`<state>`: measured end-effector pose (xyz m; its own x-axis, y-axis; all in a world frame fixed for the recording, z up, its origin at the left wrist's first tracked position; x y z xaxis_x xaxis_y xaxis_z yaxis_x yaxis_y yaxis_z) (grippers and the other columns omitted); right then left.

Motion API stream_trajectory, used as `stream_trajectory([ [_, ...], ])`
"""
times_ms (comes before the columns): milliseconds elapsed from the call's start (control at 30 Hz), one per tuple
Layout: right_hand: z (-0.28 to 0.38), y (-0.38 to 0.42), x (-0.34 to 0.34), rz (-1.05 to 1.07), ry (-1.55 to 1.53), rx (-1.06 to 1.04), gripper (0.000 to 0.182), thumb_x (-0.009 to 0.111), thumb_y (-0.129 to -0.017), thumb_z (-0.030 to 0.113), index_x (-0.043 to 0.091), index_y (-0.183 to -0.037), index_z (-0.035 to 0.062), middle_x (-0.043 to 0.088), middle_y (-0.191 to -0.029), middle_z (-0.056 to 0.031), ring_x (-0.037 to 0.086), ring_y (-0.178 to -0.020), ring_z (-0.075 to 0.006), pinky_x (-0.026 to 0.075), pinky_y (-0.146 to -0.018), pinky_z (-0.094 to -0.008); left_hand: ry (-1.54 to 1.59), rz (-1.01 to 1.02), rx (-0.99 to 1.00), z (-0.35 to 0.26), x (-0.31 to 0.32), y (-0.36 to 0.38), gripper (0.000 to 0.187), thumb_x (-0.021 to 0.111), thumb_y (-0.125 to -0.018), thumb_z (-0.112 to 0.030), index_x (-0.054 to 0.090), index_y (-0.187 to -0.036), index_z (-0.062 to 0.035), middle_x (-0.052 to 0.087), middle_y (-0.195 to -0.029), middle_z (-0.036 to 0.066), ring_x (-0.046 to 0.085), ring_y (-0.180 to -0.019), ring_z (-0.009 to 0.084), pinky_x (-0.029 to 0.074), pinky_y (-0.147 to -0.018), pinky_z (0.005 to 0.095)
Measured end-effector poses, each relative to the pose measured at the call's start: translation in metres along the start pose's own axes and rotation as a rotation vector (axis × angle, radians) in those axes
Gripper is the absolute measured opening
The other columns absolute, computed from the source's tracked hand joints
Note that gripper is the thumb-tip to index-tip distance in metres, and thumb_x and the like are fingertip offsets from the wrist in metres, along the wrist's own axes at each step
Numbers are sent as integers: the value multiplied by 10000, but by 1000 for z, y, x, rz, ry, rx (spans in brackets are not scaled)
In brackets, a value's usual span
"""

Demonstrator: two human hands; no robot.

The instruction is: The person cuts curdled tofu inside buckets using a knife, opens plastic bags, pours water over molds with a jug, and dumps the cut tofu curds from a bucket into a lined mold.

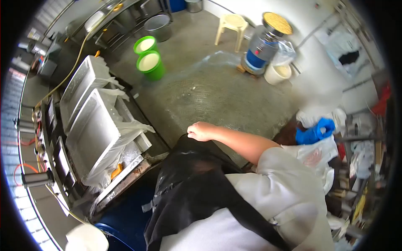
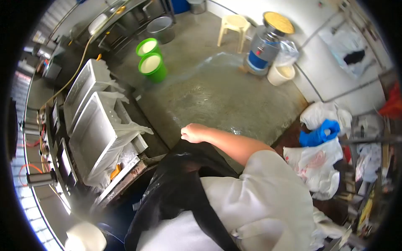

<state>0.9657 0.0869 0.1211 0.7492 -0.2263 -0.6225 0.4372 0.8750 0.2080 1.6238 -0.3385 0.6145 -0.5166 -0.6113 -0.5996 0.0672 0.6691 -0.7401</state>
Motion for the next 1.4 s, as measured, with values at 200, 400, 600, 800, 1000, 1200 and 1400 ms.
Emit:
stream_trajectory([
  [200,25,-74,-43,-28,48,-146,311,641,-983,316,708,-1138,55,723,-1088,-199,686,-1040,-400,553,-894,-488,485,543,-298,-22,172,-20,432,606,-1048,-286,558,-1436,-99,585,-1393,102,595,-1234,232,520,-1004,380],
  [400,-31,-103,-105,124,160,13,302,656,-951,277,716,-1108,27,724,-1083,-220,685,-1037,-411,546,-896,-478,345,689,-199,-156,310,9,225,646,-1022,-156,717,-1230,-109,613,-947,-6,498,-654,84,382,-479,250],
  [600,-77,-139,-173,118,171,174,289,669,-943,279,721,-1086,33,733,-1044,-210,693,-1012,-401,549,-879,-471,152,861,-278,-254,368,29,198,623,-1029,-107,729,-1177,-30,552,-1128,92,680,-832,187,523,-439,289],
  [800,-106,-230,-190,224,141,142,293,671,-949,288,728,-1097,41,735,-1065,-212,695,-1027,-398,550,-889,-474,43,812,40,-324,402,-27,193,664,-1005,-114,729,-1177,-58,524,-1178,94,657,-746,180,509,-435,295],
  [1000,-134,-348,-211,337,176,-57,321,659,-954,308,729,-1123,44,735,-1089,-214,696,-1047,-397,550,-914,-470,-12,878,-256,-396,469,-120,290,656,-1004,-180,711,-1277,-97,710,-956,32,512,-634,113,491,-508,324],
  [1200,-158,-427,-285,295,193,-68,318,664,-954,307,727,-1124,46,738,-1068,-217,709,-1023,-385,554,-899,-460,90,838,-417,-376,529,-168,279,659,-1019,-226,716,-1269,-114,632,-867,30,466,-621,132,458,-519,319],
  [1400,-174,-456,-333,288,202,28,303,675,-953,318,729,-1096,56,739,-1060,-220,702,-1031,-400,549,-903,-486,43,610,-507,-396,497,-162,286,687,-1004,-219,727,-1266,-112,656,-872,38,460,-602,125,474,-541,325],
])
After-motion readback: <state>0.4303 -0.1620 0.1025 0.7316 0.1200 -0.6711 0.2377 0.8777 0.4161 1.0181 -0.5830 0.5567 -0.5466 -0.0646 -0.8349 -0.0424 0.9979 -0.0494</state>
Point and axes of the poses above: each hand's wrist, its own y-axis away from the middle knuckle, its own x-axis out of the palm, z = x × y, the point moved 10 cm from there along -y, towards the middle knuckle
